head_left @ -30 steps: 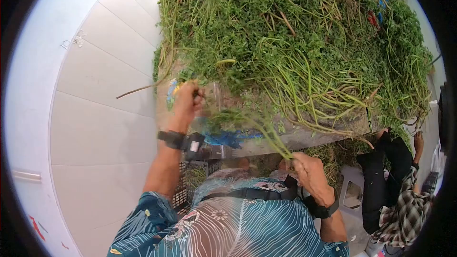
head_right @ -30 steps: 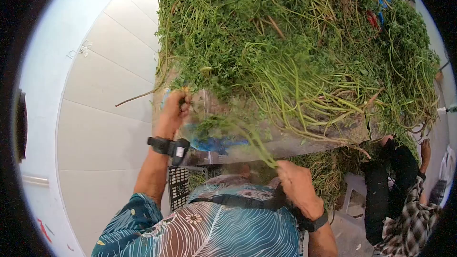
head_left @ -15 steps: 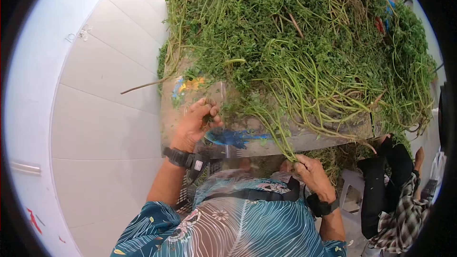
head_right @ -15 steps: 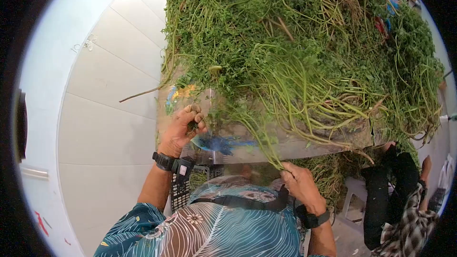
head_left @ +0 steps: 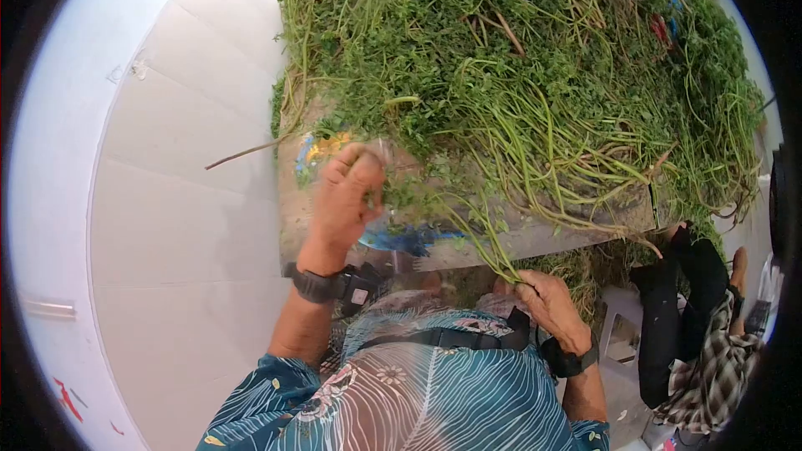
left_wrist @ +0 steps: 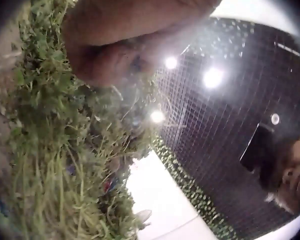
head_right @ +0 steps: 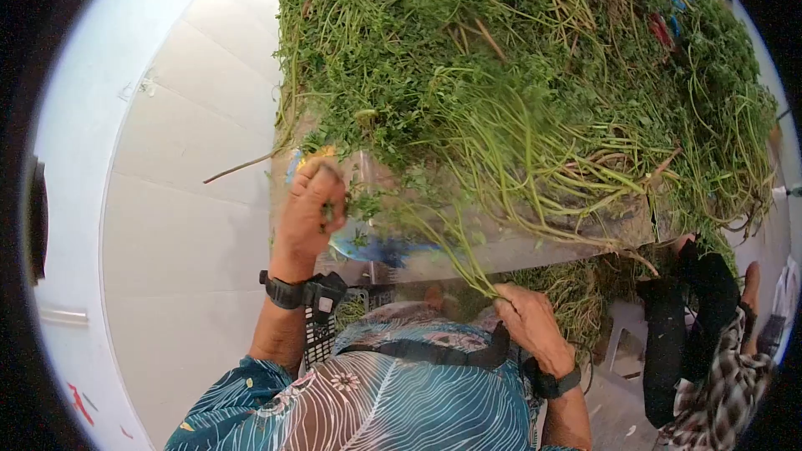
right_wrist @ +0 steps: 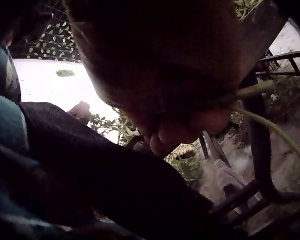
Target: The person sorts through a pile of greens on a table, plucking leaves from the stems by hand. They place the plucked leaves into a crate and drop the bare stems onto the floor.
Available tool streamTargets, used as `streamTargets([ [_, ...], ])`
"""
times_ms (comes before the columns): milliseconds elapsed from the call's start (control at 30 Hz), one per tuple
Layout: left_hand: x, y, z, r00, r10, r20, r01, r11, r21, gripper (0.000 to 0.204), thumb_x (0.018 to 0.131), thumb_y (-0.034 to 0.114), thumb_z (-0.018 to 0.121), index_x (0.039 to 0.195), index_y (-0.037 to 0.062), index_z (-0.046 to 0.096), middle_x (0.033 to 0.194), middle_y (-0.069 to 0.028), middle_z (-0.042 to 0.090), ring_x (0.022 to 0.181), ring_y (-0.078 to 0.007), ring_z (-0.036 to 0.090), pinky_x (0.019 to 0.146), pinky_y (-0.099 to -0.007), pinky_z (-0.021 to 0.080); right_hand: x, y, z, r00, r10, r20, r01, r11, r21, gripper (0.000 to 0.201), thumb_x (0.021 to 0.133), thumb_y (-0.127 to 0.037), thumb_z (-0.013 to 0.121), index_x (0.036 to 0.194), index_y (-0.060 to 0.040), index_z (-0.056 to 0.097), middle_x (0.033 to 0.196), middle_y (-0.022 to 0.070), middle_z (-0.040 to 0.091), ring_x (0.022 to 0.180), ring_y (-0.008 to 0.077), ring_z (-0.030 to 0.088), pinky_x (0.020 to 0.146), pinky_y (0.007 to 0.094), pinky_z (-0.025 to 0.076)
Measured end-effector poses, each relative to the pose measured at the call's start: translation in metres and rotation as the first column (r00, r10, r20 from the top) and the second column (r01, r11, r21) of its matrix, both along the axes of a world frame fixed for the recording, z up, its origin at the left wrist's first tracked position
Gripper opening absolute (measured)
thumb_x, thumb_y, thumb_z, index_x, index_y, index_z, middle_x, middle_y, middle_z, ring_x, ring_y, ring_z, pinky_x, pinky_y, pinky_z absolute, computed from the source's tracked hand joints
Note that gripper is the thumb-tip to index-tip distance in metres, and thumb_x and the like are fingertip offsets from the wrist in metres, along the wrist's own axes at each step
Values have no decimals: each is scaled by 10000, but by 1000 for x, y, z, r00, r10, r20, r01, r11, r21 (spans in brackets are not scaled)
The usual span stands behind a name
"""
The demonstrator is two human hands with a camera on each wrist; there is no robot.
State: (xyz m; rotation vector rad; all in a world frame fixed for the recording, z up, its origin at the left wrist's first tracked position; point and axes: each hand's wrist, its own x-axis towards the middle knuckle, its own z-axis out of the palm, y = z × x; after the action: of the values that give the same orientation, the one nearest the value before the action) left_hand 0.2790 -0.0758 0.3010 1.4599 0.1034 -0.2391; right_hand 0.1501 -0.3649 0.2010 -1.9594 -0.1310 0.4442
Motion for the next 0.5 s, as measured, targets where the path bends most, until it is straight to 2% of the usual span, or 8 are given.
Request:
streamTargets([
  [67,6,3,4,999,10,31,-10,1000,-11,180,886,275,560,864,104,508,639,30,440,447,-58,372,362,-189,255,0,-1,0,1000,14,23,-14,1000,-4,244,815,-92,525,1014,42,569,823,196,579,738,350,572,658,400,448],
  [167,8,5,15,976,141,167,-136,990,-43,155,890,240,551,881,90,511,650,32,439,459,-45,366,362,-186,257,-8,-3,-8,995,-35,94,35,999,7,237,803,-64,529,1014,37,570,818,195,578,742,362,569,662,400,449],
  [200,12,10,20,950,281,140,-268,958,-102,154,871,232,566,885,85,519,656,31,446,473,-39,376,369,-179,262,-9,-4,-7,995,-43,92,42,999,9,235,801,-59,530,1012,35,570,816,195,576,741,362,567,662,399,448],
  [267,22,29,30,837,543,64,-522,828,-204,165,833,216,596,895,75,536,668,30,461,501,-29,397,383,-163,273,-9,-6,-4,994,-52,92,51,999,13,232,795,-47,532,1009,33,569,810,196,572,738,363,564,661,397,448],
  [367,28,56,17,899,426,101,-409,900,-152,156,825,216,602,886,86,541,652,40,451,498,-27,388,396,-163,280,-9,-8,-5,994,-25,108,27,999,-17,231,789,-46,532,1004,29,568,803,194,565,741,362,564,666,393,448],
  [433,21,38,4,961,195,194,-208,977,47,156,820,209,602,914,87,575,670,35,491,508,-17,402,399,-159,272,-10,-8,-11,994,-22,112,23,1000,-12,230,787,-46,531,1002,29,565,804,193,562,740,361,562,668,391,446],
  [467,17,24,-5,984,73,161,-112,961,252,155,820,197,596,918,78,597,684,16,521,524,-35,433,416,-182,308,-9,-8,-13,993,-19,117,20,1000,-10,230,786,-46,530,1001,29,564,805,193,561,740,361,561,669,391,445],
  [500,14,9,-17,994,-44,101,-5,898,441,158,819,186,589,922,69,618,698,-3,551,539,-52,464,434,-204,344,-8,-8,-11,994,-9,111,10,1000,-6,231,785,-44,529,1001,28,564,804,192,560,739,362,559,668,390,445],
])
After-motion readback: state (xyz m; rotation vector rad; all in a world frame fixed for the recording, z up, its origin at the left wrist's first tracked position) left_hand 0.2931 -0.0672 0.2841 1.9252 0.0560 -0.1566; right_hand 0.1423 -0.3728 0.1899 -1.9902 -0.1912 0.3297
